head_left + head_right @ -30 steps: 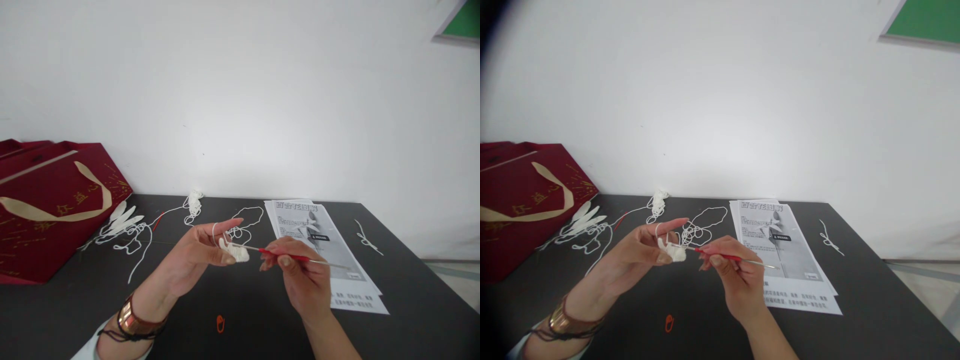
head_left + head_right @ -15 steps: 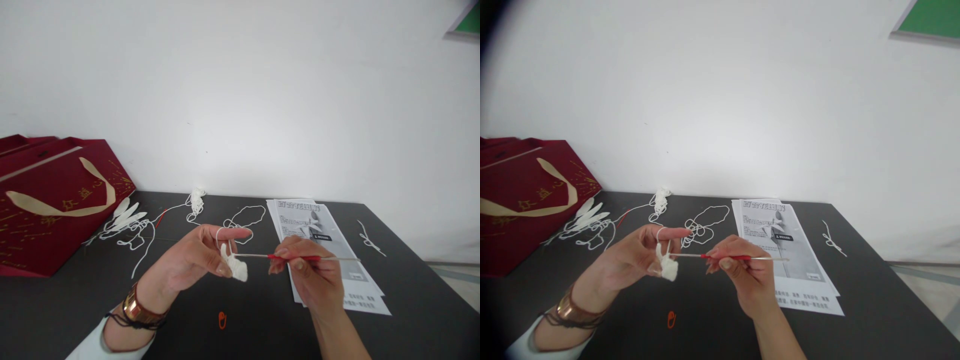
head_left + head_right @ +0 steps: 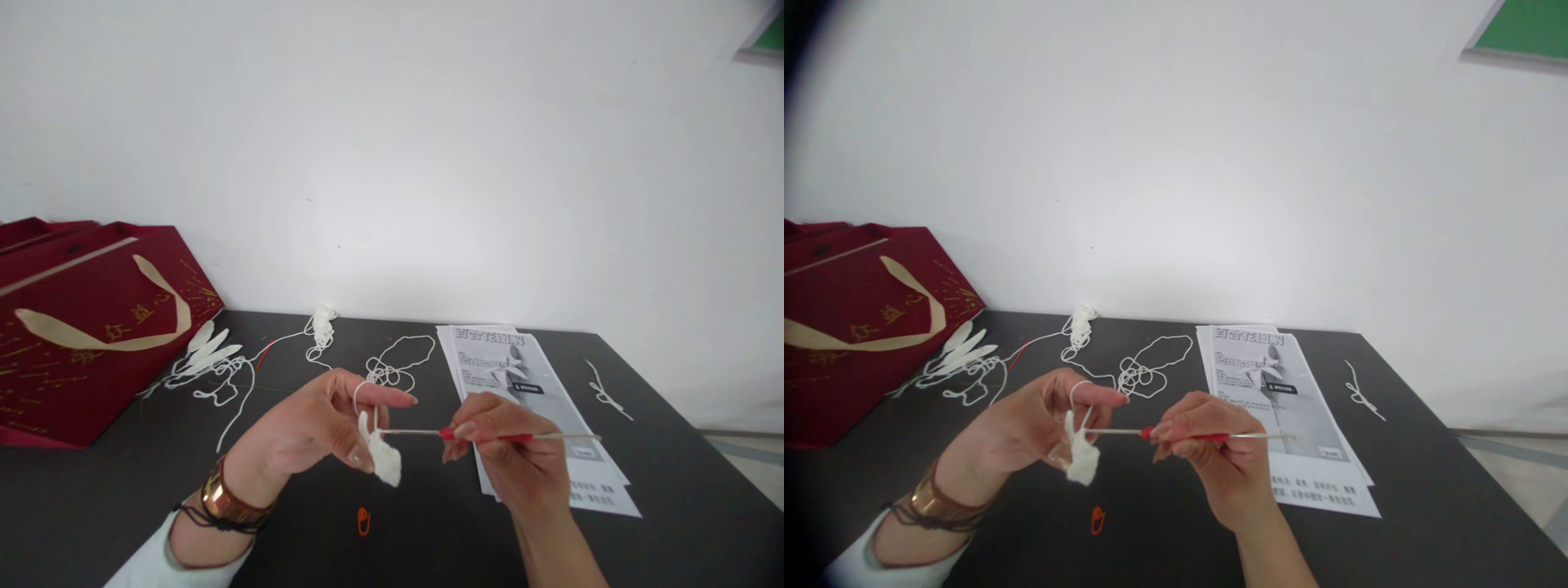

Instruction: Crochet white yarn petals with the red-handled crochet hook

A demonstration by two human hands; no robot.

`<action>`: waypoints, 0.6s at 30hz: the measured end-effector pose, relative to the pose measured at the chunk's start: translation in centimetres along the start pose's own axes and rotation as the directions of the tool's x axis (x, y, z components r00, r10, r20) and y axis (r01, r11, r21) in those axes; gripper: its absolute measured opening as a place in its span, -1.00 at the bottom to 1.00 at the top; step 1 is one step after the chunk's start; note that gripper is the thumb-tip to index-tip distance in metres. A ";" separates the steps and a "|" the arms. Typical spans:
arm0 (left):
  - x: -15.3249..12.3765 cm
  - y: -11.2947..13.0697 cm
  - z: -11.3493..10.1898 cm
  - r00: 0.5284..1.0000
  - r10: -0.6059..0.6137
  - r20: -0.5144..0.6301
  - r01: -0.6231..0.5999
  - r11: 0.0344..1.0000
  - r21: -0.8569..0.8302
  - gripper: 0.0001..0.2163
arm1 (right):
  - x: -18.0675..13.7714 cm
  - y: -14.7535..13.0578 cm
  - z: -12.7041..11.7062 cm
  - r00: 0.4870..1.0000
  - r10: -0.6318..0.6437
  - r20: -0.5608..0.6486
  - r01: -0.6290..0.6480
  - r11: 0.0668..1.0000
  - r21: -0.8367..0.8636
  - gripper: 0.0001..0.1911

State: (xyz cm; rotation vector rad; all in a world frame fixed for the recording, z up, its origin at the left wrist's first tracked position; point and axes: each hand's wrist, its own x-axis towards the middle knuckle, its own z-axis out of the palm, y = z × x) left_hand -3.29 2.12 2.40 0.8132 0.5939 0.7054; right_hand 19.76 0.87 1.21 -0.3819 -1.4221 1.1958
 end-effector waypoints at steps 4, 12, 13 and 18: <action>-0.1 0.0 0.4 0.999 0.001 -0.041 0.000 0.999 0.033 -0.50 | -0.1 0.2 0.1 0.999 0.025 -0.029 -0.023 0.998 0.056 -0.89; -0.1 -0.1 0.2 0.999 -0.037 0.006 0.037 0.999 -0.008 -0.50 | 0.1 -0.1 -0.2 0.999 0.042 -0.006 -0.042 0.998 0.056 -0.89; 0.0 -0.1 0.1 0.999 -0.048 0.018 0.048 0.999 -0.012 -0.50 | 0.2 -0.1 -0.2 0.999 0.050 -0.003 -0.050 0.997 0.062 -0.89; 0.0 -0.2 0.0 0.994 -0.073 0.079 0.076 0.996 -0.035 -0.54 | 0.4 -0.3 -0.2 0.997 0.071 0.013 -0.072 0.994 0.084 -0.89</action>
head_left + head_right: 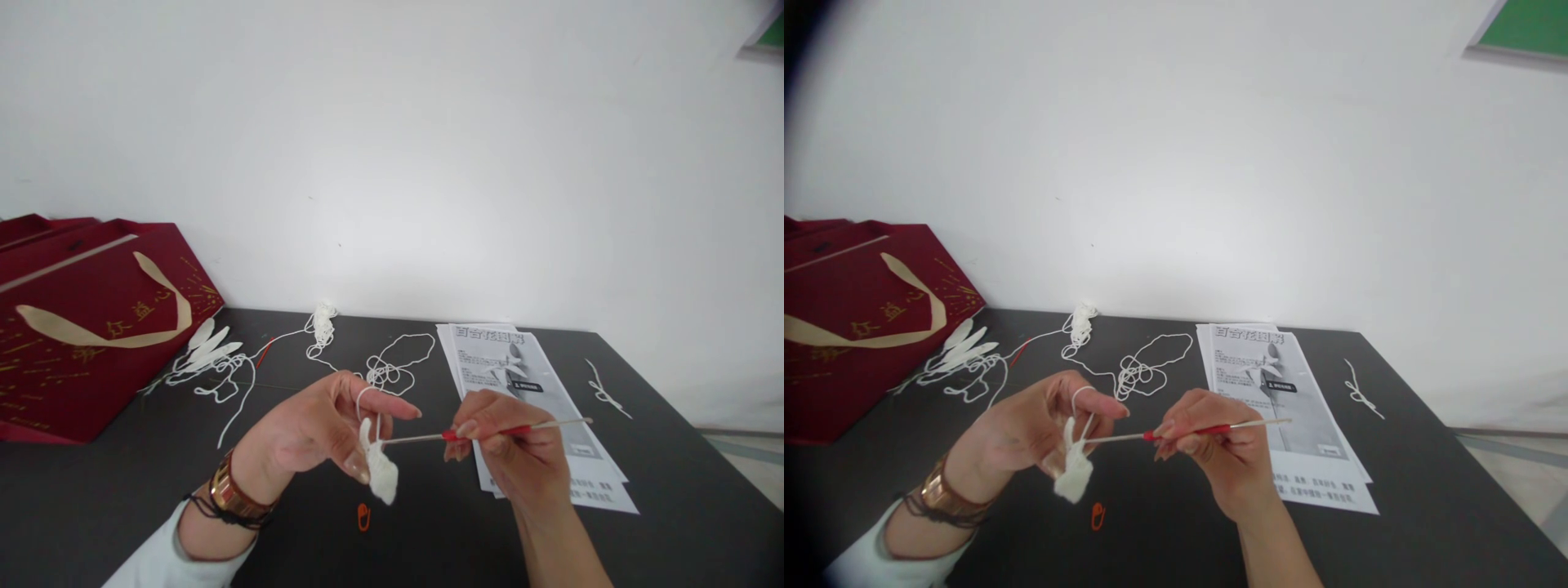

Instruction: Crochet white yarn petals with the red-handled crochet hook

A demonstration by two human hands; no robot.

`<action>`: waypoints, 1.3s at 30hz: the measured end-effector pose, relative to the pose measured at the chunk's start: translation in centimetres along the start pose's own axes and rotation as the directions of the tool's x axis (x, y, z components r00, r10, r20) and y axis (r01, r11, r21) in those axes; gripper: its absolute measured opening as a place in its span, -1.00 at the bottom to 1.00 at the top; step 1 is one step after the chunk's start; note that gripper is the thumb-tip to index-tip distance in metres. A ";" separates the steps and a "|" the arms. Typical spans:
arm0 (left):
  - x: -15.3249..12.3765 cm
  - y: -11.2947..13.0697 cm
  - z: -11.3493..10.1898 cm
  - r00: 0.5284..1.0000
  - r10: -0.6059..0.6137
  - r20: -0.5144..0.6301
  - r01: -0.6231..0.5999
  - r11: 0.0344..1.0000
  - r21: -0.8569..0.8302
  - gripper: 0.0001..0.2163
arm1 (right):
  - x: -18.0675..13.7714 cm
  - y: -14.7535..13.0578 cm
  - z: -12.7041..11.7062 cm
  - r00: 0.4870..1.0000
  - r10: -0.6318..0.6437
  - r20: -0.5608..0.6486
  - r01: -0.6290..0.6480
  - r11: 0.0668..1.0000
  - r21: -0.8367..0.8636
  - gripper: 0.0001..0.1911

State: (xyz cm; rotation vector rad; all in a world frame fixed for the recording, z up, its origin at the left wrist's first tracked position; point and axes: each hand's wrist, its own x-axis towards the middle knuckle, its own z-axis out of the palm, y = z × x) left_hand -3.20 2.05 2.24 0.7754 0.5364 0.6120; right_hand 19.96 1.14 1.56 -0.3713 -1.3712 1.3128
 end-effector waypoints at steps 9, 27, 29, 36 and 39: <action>-0.3 -0.1 -0.3 1.000 -0.023 0.012 0.022 0.999 0.035 -0.56 | 0.1 -0.6 -0.1 0.999 0.030 0.017 -0.030 1.000 0.002 -0.91; 1.1 -1.5 1.8 0.842 0.428 -0.327 -0.300 0.877 0.375 -0.55 | 0.8 2.9 2.7 0.821 0.457 -0.343 -0.289 0.850 0.440 -0.81; 1.4 -1.7 1.8 0.851 0.401 -0.340 -0.286 0.896 0.339 -0.53 | 0.6 3.1 3.0 0.828 0.438 -0.350 -0.281 0.864 0.417 -0.81; 1.6 -1.7 1.9 0.854 0.378 -0.359 -0.279 0.913 0.298 -0.51 | 0.6 3.4 3.3 0.848 0.355 -0.394 -0.247 0.922 0.299 -0.82; 1.4 -1.3 2.0 0.881 0.353 -0.317 -0.255 0.915 0.312 -0.52 | 0.6 3.4 3.2 0.854 0.346 -0.388 -0.245 0.926 0.287 -0.82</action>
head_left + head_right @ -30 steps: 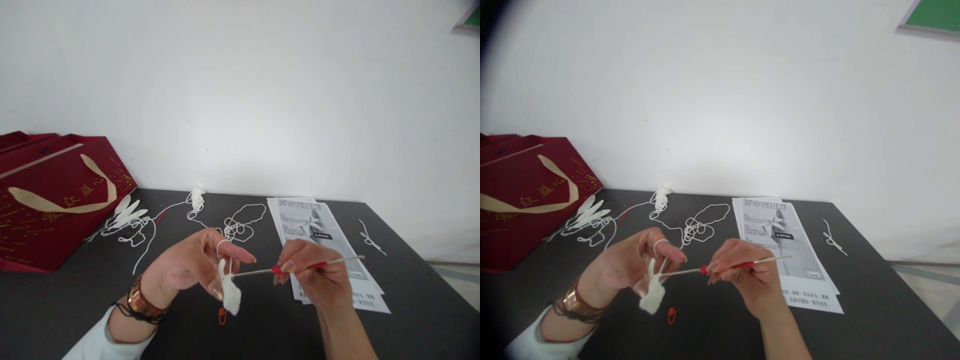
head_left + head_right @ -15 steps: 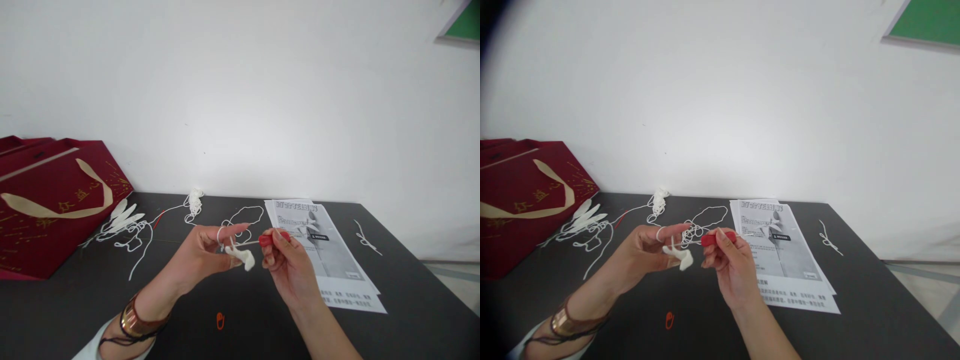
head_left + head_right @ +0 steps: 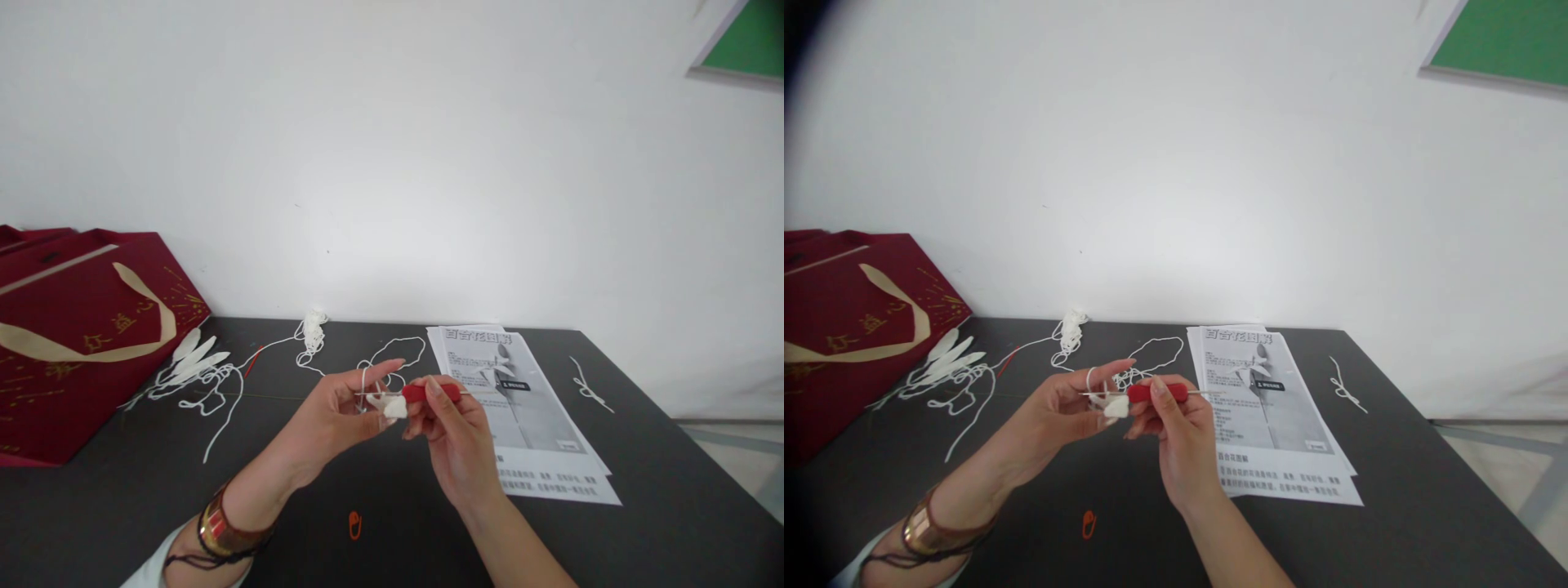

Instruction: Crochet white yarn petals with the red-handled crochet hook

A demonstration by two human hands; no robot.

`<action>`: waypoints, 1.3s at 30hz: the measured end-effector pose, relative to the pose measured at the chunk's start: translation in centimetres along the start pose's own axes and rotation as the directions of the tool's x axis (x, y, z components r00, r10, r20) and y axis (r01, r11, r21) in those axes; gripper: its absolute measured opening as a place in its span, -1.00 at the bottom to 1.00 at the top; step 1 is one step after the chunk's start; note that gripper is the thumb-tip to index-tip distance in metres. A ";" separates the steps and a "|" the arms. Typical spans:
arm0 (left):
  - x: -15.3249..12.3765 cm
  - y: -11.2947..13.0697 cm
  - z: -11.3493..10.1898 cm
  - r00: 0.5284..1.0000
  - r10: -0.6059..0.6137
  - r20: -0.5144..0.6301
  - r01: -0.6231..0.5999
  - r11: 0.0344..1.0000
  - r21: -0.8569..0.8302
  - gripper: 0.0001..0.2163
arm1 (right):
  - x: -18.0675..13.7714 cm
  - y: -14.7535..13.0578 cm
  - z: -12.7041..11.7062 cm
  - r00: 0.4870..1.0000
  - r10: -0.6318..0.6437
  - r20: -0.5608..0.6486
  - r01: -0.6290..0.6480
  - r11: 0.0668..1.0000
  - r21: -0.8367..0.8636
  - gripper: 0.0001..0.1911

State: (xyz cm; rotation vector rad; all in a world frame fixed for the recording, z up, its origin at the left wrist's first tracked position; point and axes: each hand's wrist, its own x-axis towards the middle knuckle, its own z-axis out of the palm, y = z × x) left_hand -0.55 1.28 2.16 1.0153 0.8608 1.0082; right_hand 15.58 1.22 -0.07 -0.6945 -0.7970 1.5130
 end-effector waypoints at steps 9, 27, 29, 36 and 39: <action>0.3 0.0 -0.6 0.998 -0.001 0.068 0.011 0.991 -0.137 -0.67 | 0.0 -0.1 0.0 1.000 0.007 0.006 -0.007 0.999 0.033 -0.82; 0.7 -1.2 0.5 0.977 0.083 -0.195 -0.085 0.996 -0.002 -0.51 | 0.1 0.0 -0.2 0.998 0.008 -0.063 -0.005 0.999 0.044 -0.81; 0.6 -1.4 0.6 0.961 0.127 -0.244 -0.118 0.992 0.053 -0.55 | 0.2 0.1 -0.2 0.998 0.011 -0.069 -0.008 0.999 0.047 -0.81; 0.5 -1.5 0.7 0.940 0.207 -0.271 -0.180 0.976 0.122 -0.55 | 0.5 -0.2 -0.4 0.999 0.025 -0.036 -0.023 0.999 0.047 -0.80; 0.4 -1.3 0.7 0.958 0.177 -0.226 -0.171 0.984 0.047 -0.52 | 0.7 -0.3 -0.5 0.998 0.066 -0.020 -0.064 0.994 0.091 -0.79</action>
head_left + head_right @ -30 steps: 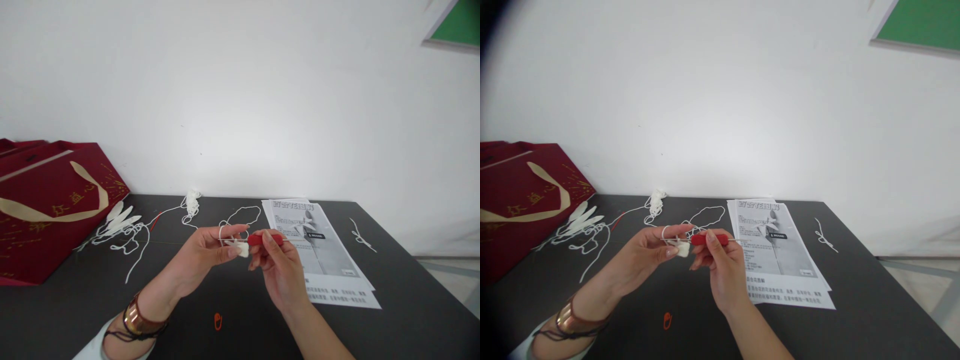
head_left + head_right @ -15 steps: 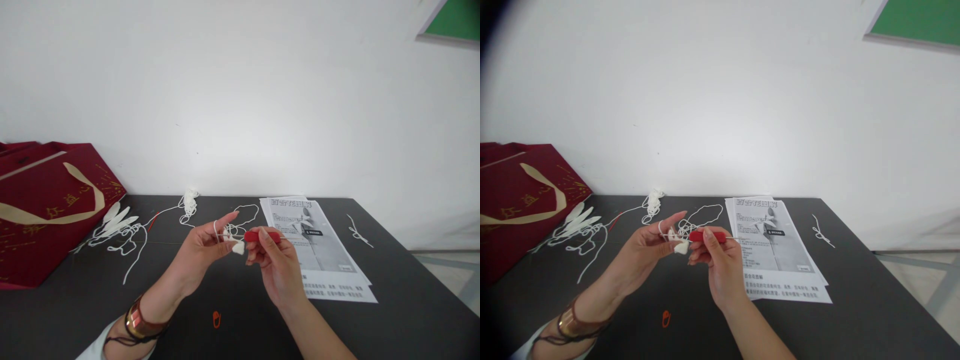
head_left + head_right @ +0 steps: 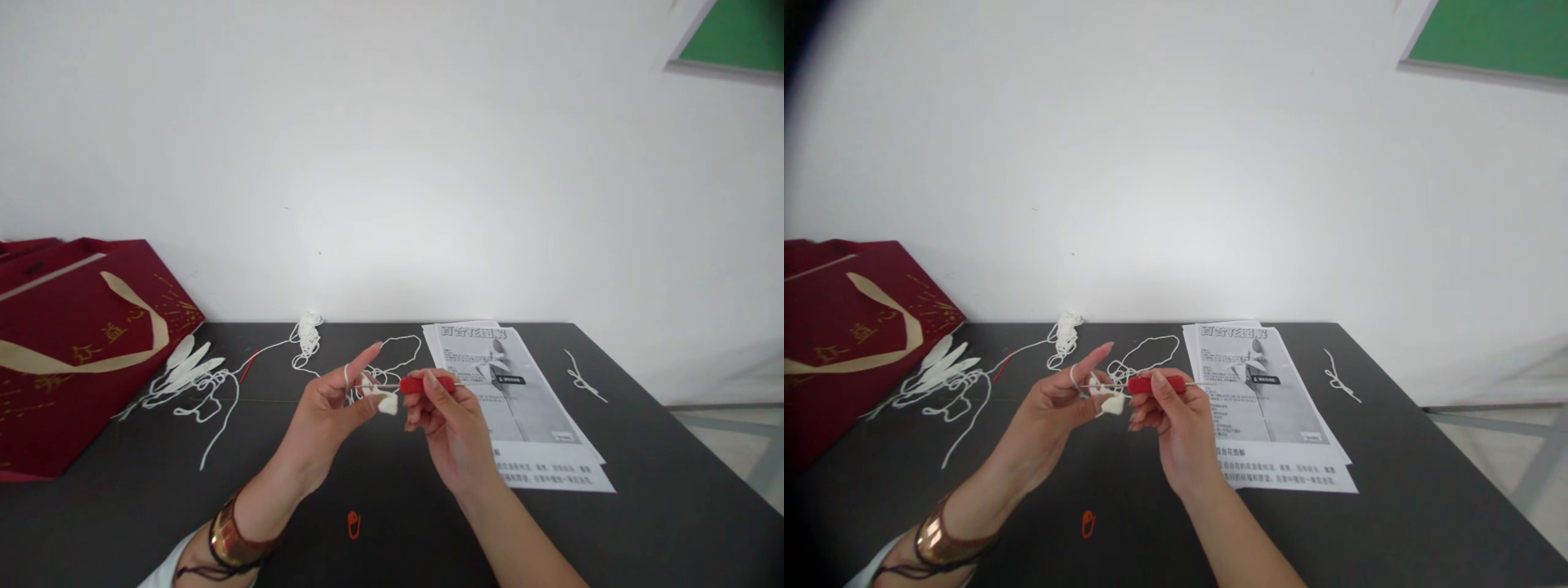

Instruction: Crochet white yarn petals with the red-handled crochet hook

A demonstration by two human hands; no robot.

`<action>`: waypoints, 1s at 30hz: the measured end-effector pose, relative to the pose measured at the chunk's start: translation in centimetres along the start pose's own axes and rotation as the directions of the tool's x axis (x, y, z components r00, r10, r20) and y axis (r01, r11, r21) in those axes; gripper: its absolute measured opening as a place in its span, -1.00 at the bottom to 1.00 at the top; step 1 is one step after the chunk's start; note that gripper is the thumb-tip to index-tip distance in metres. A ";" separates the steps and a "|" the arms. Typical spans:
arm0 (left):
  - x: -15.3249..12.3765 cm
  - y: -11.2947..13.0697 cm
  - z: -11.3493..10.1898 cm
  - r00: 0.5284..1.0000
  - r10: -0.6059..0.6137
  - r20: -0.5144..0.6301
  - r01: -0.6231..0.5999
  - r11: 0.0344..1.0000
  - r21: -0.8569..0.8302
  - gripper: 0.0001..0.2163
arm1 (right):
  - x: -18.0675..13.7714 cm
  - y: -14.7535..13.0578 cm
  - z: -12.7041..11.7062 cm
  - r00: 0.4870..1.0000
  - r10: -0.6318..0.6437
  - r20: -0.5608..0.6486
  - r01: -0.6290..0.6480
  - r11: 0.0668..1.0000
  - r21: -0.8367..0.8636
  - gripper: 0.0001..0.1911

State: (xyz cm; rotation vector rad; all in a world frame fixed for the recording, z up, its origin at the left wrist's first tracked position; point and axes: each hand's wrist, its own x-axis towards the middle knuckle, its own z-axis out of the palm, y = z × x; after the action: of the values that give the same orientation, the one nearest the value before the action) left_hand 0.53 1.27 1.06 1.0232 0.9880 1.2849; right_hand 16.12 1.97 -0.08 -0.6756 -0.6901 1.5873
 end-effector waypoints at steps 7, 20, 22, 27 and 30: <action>0.0 0.3 -0.2 1.000 0.010 0.015 -0.009 1.000 -0.013 -0.49 | 0.3 0.1 -0.1 0.996 0.079 -0.028 -0.076 0.990 0.116 -0.80; -0.1 -0.5 0.0 0.984 0.177 -0.002 -0.175 0.975 0.140 -0.59 | -0.1 -0.1 0.1 0.999 -0.002 -0.042 0.004 0.998 0.061 -0.79; -0.1 -0.6 0.0 0.985 0.173 -0.018 -0.170 0.980 0.101 -0.60 | 0.0 0.0 0.0 0.999 -0.009 -0.048 0.012 0.997 0.072 -0.79; 0.2 -0.9 -0.2 0.994 0.105 -0.014 -0.105 0.994 -0.032 -0.58 | 0.1 0.0 -0.2 0.997 0.006 -0.072 0.002 0.993 0.121 -0.79; 0.3 -1.1 -0.3 0.992 0.128 0.013 -0.128 0.992 -0.015 -0.58 | 0.1 0.0 -0.1 0.998 0.015 -0.069 -0.007 0.993 0.115 -0.78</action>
State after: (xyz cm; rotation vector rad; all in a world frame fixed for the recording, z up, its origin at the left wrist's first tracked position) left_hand 0.50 1.58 -0.10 1.0978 0.9133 1.3863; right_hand 16.17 2.05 -0.18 -0.6477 -0.5404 1.5929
